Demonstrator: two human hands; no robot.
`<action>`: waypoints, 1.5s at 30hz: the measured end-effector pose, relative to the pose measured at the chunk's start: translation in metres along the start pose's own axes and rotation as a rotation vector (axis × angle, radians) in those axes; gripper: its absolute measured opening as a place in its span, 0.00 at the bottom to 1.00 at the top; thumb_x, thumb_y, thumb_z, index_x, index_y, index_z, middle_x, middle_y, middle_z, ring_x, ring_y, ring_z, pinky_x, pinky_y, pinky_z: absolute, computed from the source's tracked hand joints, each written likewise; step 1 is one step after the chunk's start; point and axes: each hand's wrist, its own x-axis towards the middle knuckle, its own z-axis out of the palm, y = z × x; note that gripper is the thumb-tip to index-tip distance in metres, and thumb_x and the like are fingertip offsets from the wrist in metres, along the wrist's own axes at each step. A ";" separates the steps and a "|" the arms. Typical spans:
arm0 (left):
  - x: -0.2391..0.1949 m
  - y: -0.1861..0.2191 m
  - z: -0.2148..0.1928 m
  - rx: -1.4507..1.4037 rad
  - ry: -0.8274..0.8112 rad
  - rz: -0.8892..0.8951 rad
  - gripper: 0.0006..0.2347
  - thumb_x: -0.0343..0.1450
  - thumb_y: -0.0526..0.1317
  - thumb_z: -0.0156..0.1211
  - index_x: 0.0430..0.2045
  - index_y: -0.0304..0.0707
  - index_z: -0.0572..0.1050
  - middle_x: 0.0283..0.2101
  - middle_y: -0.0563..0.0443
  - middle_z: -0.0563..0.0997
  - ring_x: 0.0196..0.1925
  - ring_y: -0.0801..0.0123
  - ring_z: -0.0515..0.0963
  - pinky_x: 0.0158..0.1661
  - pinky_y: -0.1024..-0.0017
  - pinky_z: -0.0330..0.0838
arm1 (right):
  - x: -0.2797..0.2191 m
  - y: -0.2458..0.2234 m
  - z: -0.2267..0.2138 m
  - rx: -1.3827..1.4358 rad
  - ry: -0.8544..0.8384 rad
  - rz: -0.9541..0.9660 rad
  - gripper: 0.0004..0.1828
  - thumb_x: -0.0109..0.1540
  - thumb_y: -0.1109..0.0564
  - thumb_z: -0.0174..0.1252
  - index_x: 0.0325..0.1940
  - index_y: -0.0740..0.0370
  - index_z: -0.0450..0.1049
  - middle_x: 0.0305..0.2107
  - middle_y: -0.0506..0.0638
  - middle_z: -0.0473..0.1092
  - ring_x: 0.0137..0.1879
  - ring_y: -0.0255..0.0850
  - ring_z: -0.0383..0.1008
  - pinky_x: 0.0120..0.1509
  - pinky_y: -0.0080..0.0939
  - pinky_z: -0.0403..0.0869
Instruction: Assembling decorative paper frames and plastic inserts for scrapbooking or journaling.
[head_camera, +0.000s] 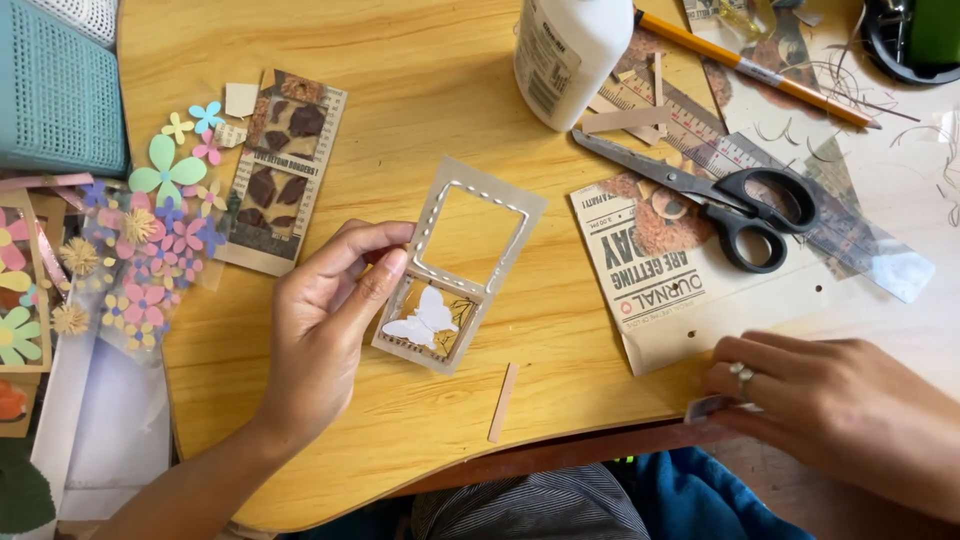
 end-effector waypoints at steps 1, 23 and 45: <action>0.001 0.000 0.000 0.000 -0.001 0.003 0.09 0.71 0.32 0.50 0.41 0.26 0.74 0.36 0.51 0.73 0.41 0.75 0.71 0.43 0.83 0.64 | 0.006 0.003 -0.007 -0.002 0.002 0.000 0.13 0.60 0.41 0.48 0.38 0.49 0.68 0.32 0.40 0.68 0.35 0.35 0.74 0.30 0.40 0.72; 0.001 -0.003 -0.003 -0.006 0.034 -0.009 0.08 0.70 0.32 0.51 0.40 0.26 0.73 0.36 0.51 0.73 0.41 0.75 0.71 0.43 0.83 0.64 | 0.087 0.023 -0.021 1.082 0.221 0.406 0.17 0.48 0.64 0.63 0.41 0.67 0.74 0.24 0.57 0.80 0.21 0.40 0.82 0.27 0.32 0.84; 0.000 -0.003 -0.003 0.052 0.036 0.016 0.08 0.71 0.32 0.51 0.40 0.27 0.73 0.34 0.52 0.72 0.39 0.75 0.69 0.42 0.82 0.62 | 0.087 0.000 -0.031 1.134 0.326 0.540 0.10 0.56 0.61 0.54 0.30 0.73 0.77 0.20 0.63 0.80 0.26 0.48 0.85 0.33 0.39 0.86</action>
